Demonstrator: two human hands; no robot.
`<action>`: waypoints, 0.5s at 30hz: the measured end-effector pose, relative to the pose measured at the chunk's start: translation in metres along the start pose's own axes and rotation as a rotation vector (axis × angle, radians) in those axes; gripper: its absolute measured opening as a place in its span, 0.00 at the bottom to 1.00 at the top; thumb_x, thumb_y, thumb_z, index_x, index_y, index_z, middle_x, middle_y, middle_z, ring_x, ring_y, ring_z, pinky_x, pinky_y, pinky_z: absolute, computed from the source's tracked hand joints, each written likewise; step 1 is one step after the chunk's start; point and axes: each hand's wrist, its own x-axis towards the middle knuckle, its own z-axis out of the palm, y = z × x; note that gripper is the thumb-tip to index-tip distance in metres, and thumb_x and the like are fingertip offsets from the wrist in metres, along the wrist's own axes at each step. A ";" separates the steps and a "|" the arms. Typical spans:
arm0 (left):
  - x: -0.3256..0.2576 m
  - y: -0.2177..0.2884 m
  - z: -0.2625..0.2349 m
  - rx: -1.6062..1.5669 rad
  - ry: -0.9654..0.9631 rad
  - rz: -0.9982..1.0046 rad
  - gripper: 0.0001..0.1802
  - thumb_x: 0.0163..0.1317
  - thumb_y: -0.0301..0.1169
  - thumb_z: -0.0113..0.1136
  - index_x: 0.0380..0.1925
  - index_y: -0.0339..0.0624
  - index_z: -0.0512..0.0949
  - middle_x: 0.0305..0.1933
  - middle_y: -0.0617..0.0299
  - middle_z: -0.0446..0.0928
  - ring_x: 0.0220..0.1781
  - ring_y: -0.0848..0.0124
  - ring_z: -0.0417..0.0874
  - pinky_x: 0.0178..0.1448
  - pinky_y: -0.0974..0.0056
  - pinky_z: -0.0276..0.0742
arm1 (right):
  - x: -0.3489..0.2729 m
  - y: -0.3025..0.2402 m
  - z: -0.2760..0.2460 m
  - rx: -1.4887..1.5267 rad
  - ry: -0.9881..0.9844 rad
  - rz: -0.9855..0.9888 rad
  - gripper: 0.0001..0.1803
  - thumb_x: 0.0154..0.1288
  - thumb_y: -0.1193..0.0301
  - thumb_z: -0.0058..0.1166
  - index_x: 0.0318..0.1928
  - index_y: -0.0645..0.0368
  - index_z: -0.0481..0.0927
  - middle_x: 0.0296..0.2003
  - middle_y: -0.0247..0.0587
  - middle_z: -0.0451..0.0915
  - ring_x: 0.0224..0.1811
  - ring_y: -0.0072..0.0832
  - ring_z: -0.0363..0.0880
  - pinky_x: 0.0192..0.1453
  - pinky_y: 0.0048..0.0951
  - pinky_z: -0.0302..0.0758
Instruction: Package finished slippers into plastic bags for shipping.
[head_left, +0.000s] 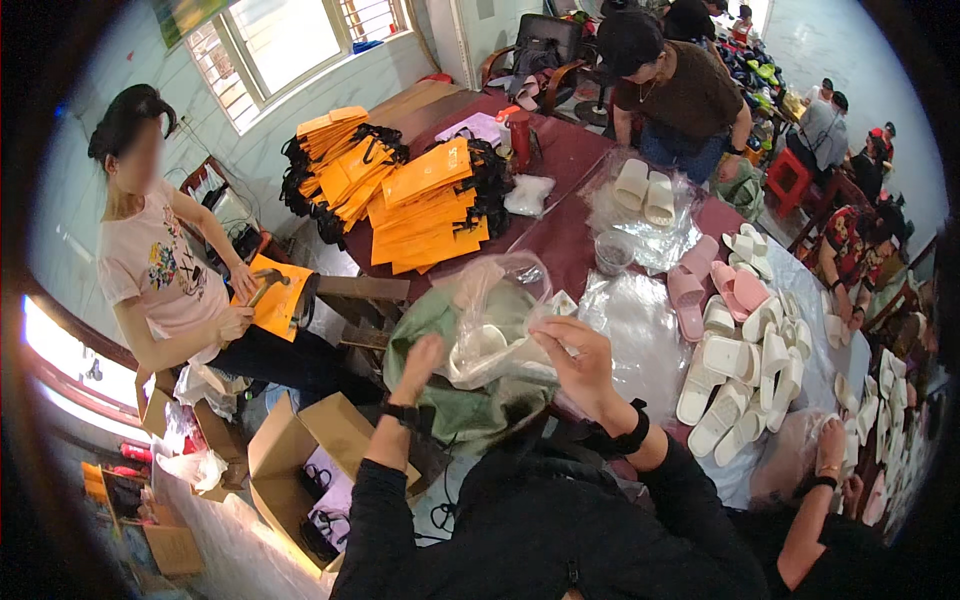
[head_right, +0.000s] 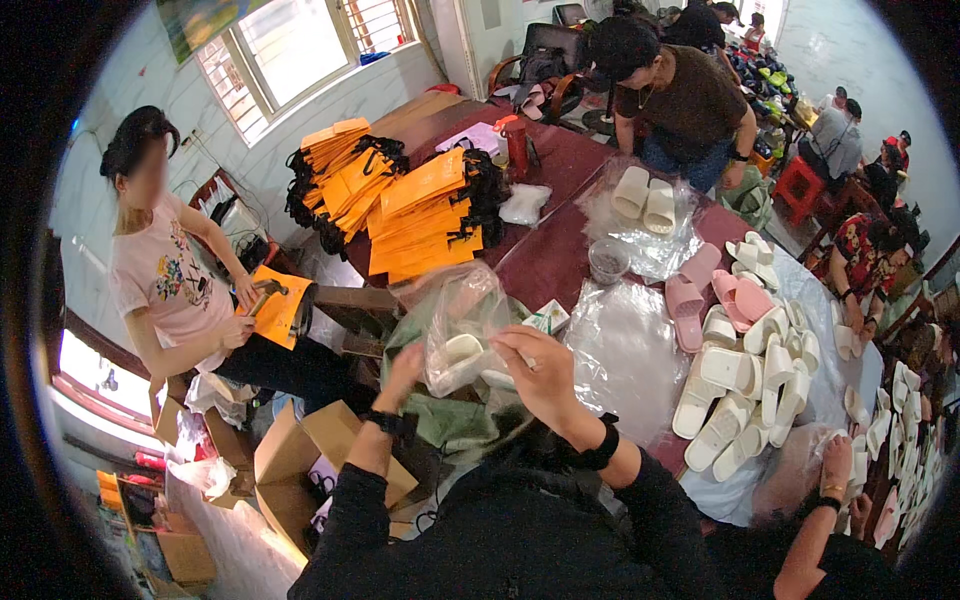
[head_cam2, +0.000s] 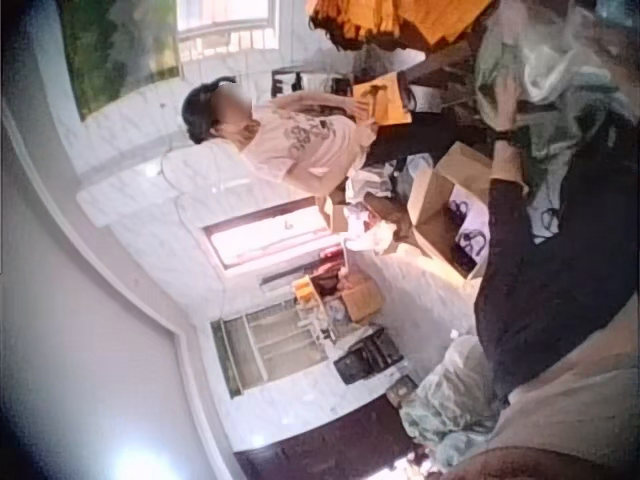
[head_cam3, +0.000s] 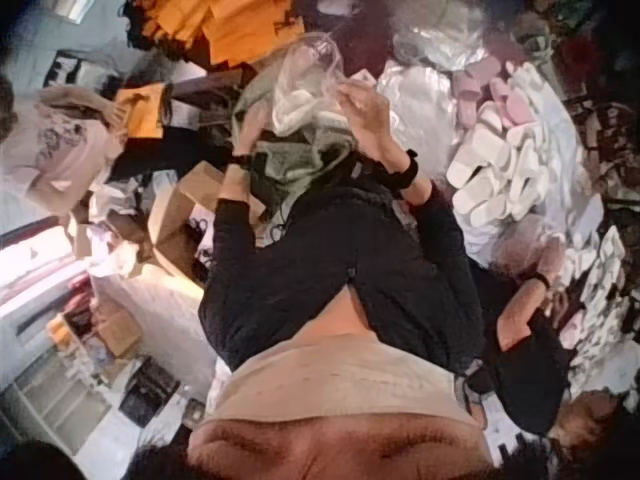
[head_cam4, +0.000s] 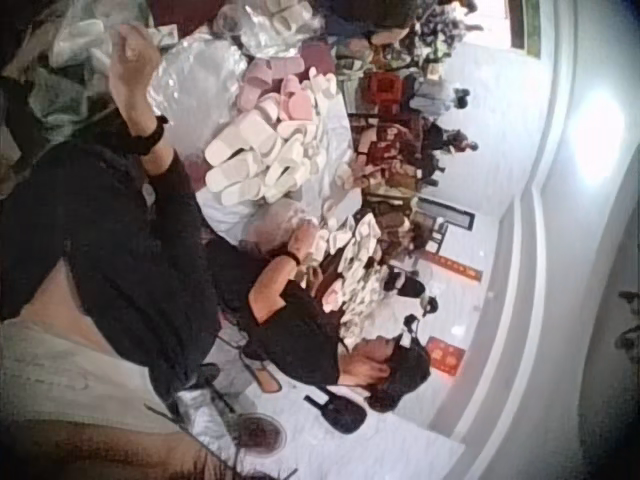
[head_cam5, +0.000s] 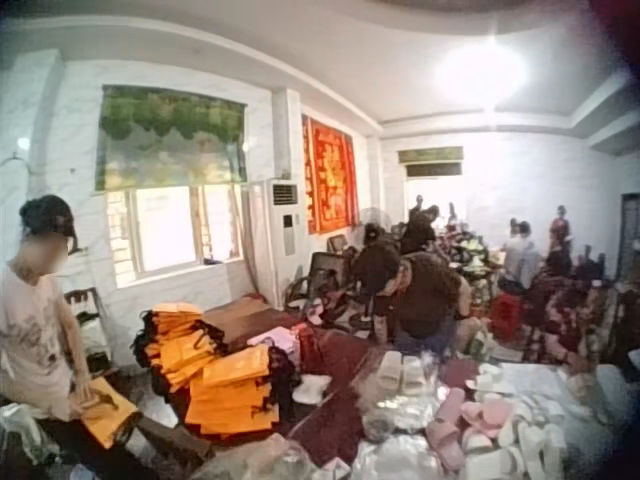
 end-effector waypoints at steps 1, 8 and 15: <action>-0.001 -0.047 0.001 0.039 0.011 -0.043 0.28 0.63 0.43 0.49 0.56 0.32 0.66 0.53 0.51 0.72 0.54 0.61 0.73 0.56 0.63 0.68 | 0.001 0.001 0.008 0.009 0.002 -0.004 0.07 0.53 0.76 0.57 0.35 0.62 0.82 0.35 0.45 0.81 0.37 0.35 0.79 0.41 0.27 0.74; 0.004 -0.170 0.011 0.885 -0.362 -0.400 0.38 0.59 0.40 0.54 0.66 0.44 0.50 0.70 0.49 0.46 0.59 0.49 0.69 0.58 0.54 0.69 | -0.014 0.038 0.073 -0.131 -0.276 -0.082 0.07 0.56 0.72 0.54 0.34 0.61 0.80 0.35 0.43 0.81 0.35 0.40 0.79 0.37 0.32 0.74; -0.001 -0.185 -0.041 1.268 -0.391 -0.886 0.29 0.61 0.44 0.49 0.63 0.56 0.60 0.68 0.62 0.56 0.57 0.63 0.72 0.45 0.49 0.68 | -0.001 0.053 0.114 0.131 -0.181 0.186 0.08 0.58 0.75 0.54 0.38 0.63 0.80 0.36 0.42 0.81 0.36 0.30 0.80 0.39 0.27 0.74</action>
